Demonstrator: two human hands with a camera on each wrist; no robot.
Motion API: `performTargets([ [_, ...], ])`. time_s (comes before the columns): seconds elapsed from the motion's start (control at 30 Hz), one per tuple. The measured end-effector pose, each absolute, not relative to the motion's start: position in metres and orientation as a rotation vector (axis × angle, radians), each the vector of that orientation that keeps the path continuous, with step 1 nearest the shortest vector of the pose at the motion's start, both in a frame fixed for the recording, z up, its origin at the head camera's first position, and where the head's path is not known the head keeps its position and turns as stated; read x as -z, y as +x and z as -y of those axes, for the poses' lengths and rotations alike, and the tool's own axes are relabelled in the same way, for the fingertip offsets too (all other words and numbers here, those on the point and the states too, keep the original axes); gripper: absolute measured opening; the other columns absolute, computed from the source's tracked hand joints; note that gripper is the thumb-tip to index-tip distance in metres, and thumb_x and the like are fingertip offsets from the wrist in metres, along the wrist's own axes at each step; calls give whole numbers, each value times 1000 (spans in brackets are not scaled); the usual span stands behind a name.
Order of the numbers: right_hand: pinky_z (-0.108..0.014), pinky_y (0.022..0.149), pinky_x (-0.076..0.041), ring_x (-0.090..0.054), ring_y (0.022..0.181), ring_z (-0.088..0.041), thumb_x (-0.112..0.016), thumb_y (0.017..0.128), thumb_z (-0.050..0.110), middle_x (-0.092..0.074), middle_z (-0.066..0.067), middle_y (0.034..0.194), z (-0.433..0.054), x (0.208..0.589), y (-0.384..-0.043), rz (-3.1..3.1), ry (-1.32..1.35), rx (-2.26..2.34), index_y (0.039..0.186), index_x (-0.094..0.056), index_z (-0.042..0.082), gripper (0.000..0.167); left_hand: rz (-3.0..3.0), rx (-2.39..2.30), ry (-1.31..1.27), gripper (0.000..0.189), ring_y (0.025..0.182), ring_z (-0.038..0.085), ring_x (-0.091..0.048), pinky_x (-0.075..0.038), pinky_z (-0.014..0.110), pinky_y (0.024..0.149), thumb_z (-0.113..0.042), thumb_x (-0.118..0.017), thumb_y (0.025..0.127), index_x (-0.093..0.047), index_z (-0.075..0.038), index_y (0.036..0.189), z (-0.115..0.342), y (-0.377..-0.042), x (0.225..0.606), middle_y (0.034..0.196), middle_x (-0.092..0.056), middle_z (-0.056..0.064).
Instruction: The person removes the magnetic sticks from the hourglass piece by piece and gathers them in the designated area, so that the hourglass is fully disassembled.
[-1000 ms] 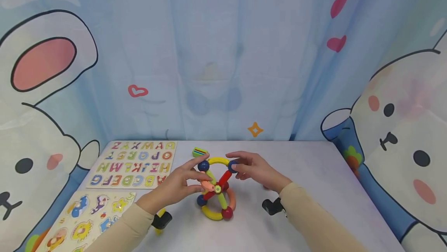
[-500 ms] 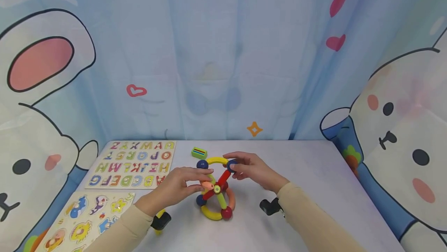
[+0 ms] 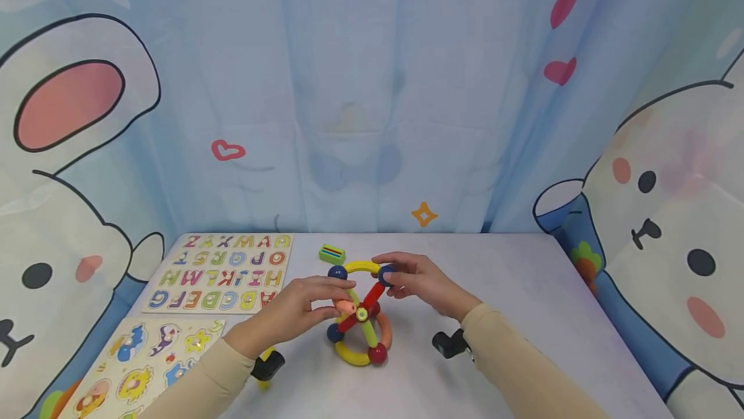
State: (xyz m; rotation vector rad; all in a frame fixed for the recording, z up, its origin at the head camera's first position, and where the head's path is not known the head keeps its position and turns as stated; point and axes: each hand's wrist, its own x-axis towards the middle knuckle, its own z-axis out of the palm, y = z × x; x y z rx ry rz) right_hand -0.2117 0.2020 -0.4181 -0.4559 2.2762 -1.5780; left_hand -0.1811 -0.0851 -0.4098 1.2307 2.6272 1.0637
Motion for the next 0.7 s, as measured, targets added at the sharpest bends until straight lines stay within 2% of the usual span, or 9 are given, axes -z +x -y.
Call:
performTargets([
  [0.23,-54,90,-52,-64,94,-33,-62,99,26,-65,-13,119,-201,420,-213,-2257,-460,1602,140,-56,13,43,-2604,-1054,1230,32,130,6,-49,-42,40,107,-16,-76,89,-72,-32,116,86,-182,409,140,-55,-15],
  [0.43,-52,90,-53,-63,96,-35,-62,99,27,-64,-12,120,-201,419,-213,-2264,-453,1591,140,-56,14,43,-2589,-1028,1211,30,132,11,-47,-43,36,105,-16,-76,89,-73,-30,116,86,-181,410,144,-52,-13],
  [0.7,-50,90,-53,-63,95,-33,-62,99,28,-64,-13,122,-202,420,-212,-2266,-427,1594,140,-56,14,44,-2586,-1047,1220,27,123,9,-53,-47,33,100,-25,-78,88,-75,-29,115,88,-179,413,132,-61,-10],
])
